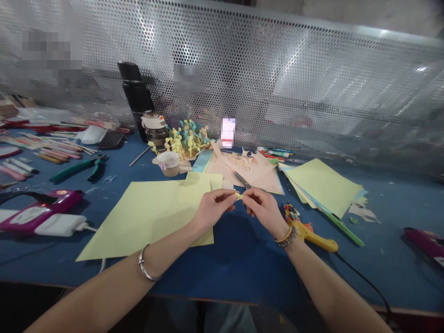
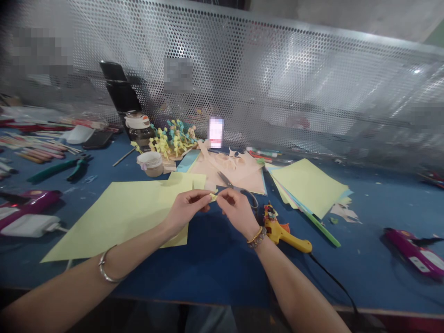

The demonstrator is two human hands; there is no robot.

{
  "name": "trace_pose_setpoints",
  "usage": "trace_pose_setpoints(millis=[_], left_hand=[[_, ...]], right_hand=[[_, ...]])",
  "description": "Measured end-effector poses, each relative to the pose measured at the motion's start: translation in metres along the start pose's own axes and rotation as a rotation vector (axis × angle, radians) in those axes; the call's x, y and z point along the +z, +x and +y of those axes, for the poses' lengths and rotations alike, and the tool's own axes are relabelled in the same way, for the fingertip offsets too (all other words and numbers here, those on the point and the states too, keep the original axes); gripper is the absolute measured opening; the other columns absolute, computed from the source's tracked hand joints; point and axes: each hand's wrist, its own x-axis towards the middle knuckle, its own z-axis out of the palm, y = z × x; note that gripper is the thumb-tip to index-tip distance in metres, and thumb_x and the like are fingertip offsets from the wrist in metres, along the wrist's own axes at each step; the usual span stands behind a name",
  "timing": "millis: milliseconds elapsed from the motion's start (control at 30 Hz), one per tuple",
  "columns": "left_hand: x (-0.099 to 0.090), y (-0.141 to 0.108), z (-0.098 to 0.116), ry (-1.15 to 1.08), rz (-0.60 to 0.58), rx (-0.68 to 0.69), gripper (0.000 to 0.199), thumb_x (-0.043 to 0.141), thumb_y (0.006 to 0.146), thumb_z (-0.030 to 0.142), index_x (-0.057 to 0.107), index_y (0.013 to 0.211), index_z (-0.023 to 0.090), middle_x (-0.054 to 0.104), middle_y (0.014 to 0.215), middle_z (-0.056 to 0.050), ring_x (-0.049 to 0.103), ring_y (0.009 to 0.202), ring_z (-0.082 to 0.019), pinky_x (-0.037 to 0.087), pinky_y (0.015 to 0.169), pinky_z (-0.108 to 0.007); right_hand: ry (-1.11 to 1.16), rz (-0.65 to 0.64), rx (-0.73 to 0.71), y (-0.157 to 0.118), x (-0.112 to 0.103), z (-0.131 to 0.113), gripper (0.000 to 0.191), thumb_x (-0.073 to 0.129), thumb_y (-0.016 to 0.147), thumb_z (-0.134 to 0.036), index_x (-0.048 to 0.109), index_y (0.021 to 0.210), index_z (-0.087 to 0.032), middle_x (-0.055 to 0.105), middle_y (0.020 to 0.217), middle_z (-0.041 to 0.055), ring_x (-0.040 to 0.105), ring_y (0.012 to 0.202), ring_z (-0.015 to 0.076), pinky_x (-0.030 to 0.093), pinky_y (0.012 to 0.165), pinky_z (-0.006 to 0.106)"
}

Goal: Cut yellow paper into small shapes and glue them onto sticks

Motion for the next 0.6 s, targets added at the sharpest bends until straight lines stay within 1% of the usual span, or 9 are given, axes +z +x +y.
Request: trace_pose_setpoints(millis=[100, 200, 333, 467, 600], left_hand=[[-0.0004, -0.0006, -0.0001, 0.004, -0.047, -0.019, 0.032, 0.071, 0.069, 0.040, 0.071, 0.090, 0.015, 0.068, 0.073, -0.002, 0.061, 0.061, -0.012, 0.053, 0.061, -0.024], [0.0002, -0.0012, 0.0002, -0.003, -0.034, -0.031, 0.029, 0.071, 0.069, 0.041, 0.070, 0.082, 0.015, 0.065, 0.066, -0.001, 0.060, 0.059, -0.011, 0.052, 0.059, -0.023], [0.0018, -0.0019, 0.0013, -0.061, -0.031, -0.073, 0.029, 0.072, 0.068, 0.041, 0.067, 0.077, 0.014, 0.061, 0.061, 0.001, 0.058, 0.057, -0.010, 0.051, 0.058, -0.023], [0.0025, -0.0024, 0.0021, -0.101, -0.030, -0.088, 0.029, 0.072, 0.068, 0.040, 0.067, 0.076, 0.013, 0.058, 0.058, 0.002, 0.056, 0.055, -0.009, 0.050, 0.057, -0.022], [0.0021, -0.0024, 0.0021, -0.121, -0.047, -0.073, 0.026, 0.070, 0.070, 0.037, 0.068, 0.080, 0.013, 0.060, 0.060, 0.001, 0.058, 0.056, -0.010, 0.051, 0.060, -0.024]], right_hand=[[-0.028, -0.005, -0.015, -0.0013, -0.0002, -0.0025, 0.018, 0.054, 0.083, -0.034, 0.057, 0.073, -0.018, 0.052, 0.054, -0.0034, 0.046, 0.046, 0.0097, 0.038, 0.047, 0.022], [-0.058, -0.005, -0.032, -0.0024, -0.0004, -0.0037, 0.018, 0.053, 0.083, -0.033, 0.057, 0.073, -0.019, 0.052, 0.054, -0.0034, 0.046, 0.047, 0.0099, 0.038, 0.048, 0.022], [-0.118, 0.011, -0.057, -0.0027, 0.0003, -0.0041, 0.017, 0.053, 0.083, -0.032, 0.058, 0.074, -0.019, 0.053, 0.056, -0.0026, 0.047, 0.049, 0.0107, 0.038, 0.050, 0.023], [-0.150, 0.030, -0.082, -0.0026, 0.0010, -0.0036, 0.017, 0.054, 0.082, -0.033, 0.058, 0.073, -0.019, 0.055, 0.060, -0.0014, 0.049, 0.052, 0.0115, 0.039, 0.051, 0.023], [-0.098, 0.042, -0.041, -0.0015, 0.0001, -0.0009, 0.018, 0.054, 0.082, -0.035, 0.057, 0.074, -0.019, 0.054, 0.059, -0.0019, 0.049, 0.051, 0.0114, 0.040, 0.050, 0.023]])
